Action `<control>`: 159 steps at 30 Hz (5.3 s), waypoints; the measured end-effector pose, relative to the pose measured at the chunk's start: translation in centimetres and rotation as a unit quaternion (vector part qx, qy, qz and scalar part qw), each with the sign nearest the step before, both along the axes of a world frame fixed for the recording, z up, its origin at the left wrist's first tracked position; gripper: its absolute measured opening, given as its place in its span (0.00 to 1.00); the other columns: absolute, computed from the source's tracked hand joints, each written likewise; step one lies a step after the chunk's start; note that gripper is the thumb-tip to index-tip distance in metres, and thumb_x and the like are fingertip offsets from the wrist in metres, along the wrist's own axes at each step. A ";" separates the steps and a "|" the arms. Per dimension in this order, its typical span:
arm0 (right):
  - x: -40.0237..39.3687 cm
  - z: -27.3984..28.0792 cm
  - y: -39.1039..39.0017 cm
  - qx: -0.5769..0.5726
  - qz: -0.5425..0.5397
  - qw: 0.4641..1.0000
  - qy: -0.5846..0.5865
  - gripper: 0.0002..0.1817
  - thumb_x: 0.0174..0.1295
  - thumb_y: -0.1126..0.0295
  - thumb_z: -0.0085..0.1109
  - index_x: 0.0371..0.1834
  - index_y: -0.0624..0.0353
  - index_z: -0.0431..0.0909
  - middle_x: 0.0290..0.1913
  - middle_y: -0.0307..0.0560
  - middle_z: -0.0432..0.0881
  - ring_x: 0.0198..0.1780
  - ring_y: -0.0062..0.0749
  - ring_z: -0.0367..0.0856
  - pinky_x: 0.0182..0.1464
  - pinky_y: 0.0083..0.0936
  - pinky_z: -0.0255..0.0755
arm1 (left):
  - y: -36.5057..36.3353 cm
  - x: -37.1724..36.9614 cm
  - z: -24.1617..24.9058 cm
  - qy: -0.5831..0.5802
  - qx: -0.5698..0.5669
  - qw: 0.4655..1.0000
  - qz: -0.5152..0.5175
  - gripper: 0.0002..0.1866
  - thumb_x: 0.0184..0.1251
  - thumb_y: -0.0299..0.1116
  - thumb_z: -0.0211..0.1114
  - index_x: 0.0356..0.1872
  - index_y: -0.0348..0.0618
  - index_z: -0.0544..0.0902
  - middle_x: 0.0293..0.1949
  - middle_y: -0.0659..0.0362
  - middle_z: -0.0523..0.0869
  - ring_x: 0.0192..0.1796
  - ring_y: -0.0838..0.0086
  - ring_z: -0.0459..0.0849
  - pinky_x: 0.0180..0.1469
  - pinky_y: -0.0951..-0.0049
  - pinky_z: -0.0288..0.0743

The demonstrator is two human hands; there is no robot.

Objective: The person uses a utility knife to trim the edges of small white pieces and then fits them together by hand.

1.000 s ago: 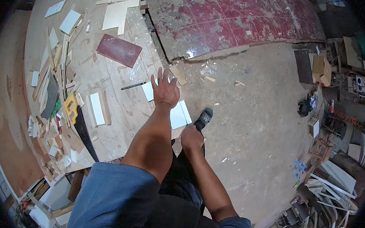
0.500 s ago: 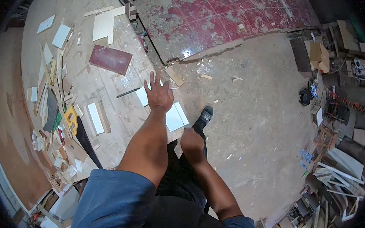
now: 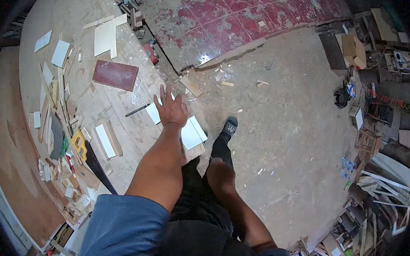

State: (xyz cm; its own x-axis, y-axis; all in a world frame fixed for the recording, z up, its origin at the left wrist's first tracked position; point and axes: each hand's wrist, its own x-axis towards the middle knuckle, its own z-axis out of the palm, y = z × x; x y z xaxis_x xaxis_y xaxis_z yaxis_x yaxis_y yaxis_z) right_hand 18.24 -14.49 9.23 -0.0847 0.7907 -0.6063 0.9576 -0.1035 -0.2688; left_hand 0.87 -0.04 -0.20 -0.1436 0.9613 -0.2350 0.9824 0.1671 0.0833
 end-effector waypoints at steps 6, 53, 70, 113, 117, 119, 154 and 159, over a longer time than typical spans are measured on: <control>-0.7 -5.3 0.3 -0.072 -0.034 0.997 0.004 0.11 0.65 0.69 0.48 0.38 0.62 0.79 0.35 0.58 0.85 0.36 0.49 0.87 0.35 0.43 0.81 | 0.0 0.0 -0.1 0.005 -0.007 1.000 0.008 0.19 0.63 0.42 0.57 0.54 0.57 0.83 0.76 0.55 0.55 0.80 0.57 0.42 0.76 0.44 0.32; -0.2 -4.3 -1.1 0.186 0.065 0.980 0.025 0.05 0.60 0.73 0.55 0.27 0.61 0.76 0.23 0.51 0.83 0.25 0.44 0.87 0.24 0.33 0.80 | 0.2 0.1 -0.1 0.010 -0.007 1.000 -0.002 0.19 0.63 0.40 0.55 0.55 0.55 0.82 0.76 0.54 0.56 0.79 0.56 0.42 0.75 0.42 0.33; 0.1 -2.3 -2.3 0.011 -0.047 0.998 -0.039 0.05 0.59 0.73 0.52 0.26 0.58 0.75 0.27 0.51 0.81 0.29 0.45 0.86 0.29 0.38 0.80 | -0.3 0.2 -0.4 0.011 0.013 1.000 -0.009 0.18 0.65 0.40 0.56 0.53 0.52 0.83 0.75 0.53 0.56 0.79 0.54 0.44 0.73 0.35 0.35; -1.3 3.7 2.4 -0.163 -0.098 0.980 -0.054 0.09 0.63 0.67 0.54 0.36 0.62 0.79 0.37 0.58 0.86 0.41 0.48 0.88 0.42 0.39 0.82 | -1.1 1.5 -0.2 -0.074 -0.085 0.932 -0.344 0.19 0.70 0.43 0.48 0.33 0.44 0.85 0.37 0.56 0.87 0.51 0.64 0.77 0.64 0.55 0.56; -2.0 -2.8 3.5 -0.076 0.021 0.997 -0.012 0.08 0.61 0.68 0.56 0.32 0.61 0.81 0.37 0.56 0.87 0.42 0.47 0.88 0.42 0.37 0.82 | -1.3 1.4 -0.1 -0.077 -0.086 0.933 -0.340 0.18 0.69 0.43 0.49 0.34 0.44 0.85 0.37 0.57 0.86 0.51 0.64 0.77 0.65 0.55 0.56; -2.7 -3.7 5.2 -0.125 0.009 0.992 -0.009 0.08 0.61 0.68 0.56 0.29 0.60 0.82 0.36 0.54 0.87 0.42 0.47 0.88 0.42 0.37 0.81 | -1.1 1.2 -0.3 -0.071 -0.078 0.934 -0.342 0.18 0.69 0.43 0.50 0.35 0.44 0.85 0.38 0.57 0.86 0.51 0.64 0.77 0.64 0.55 0.57; -2.4 9.8 6.9 -0.038 0.112 0.993 -0.025 0.08 0.57 0.75 0.54 0.31 0.64 0.84 0.37 0.59 0.85 0.40 0.52 0.87 0.39 0.41 0.81 | -1.3 1.0 -0.4 -0.073 -0.085 0.937 -0.331 0.20 0.71 0.45 0.48 0.33 0.46 0.87 0.38 0.59 0.87 0.52 0.68 0.78 0.61 0.60 0.61; -2.7 6.1 6.8 -0.104 0.129 0.986 -0.015 0.13 0.61 0.74 0.47 0.37 0.64 0.84 0.40 0.61 0.86 0.43 0.55 0.86 0.42 0.45 0.80 | -1.5 0.8 -0.8 -0.086 -0.058 0.939 -0.327 0.19 0.71 0.43 0.49 0.31 0.46 0.86 0.35 0.58 0.87 0.49 0.67 0.78 0.61 0.60 0.59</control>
State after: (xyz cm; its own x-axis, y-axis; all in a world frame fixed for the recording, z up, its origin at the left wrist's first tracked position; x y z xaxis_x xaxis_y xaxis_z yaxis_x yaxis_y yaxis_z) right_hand 15.52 -7.67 15.30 -0.2469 0.6039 -0.7578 0.9664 0.0958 -0.2384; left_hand 1.72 -1.50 -0.97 0.5191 0.7967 -0.3096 0.8515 -0.4506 0.2683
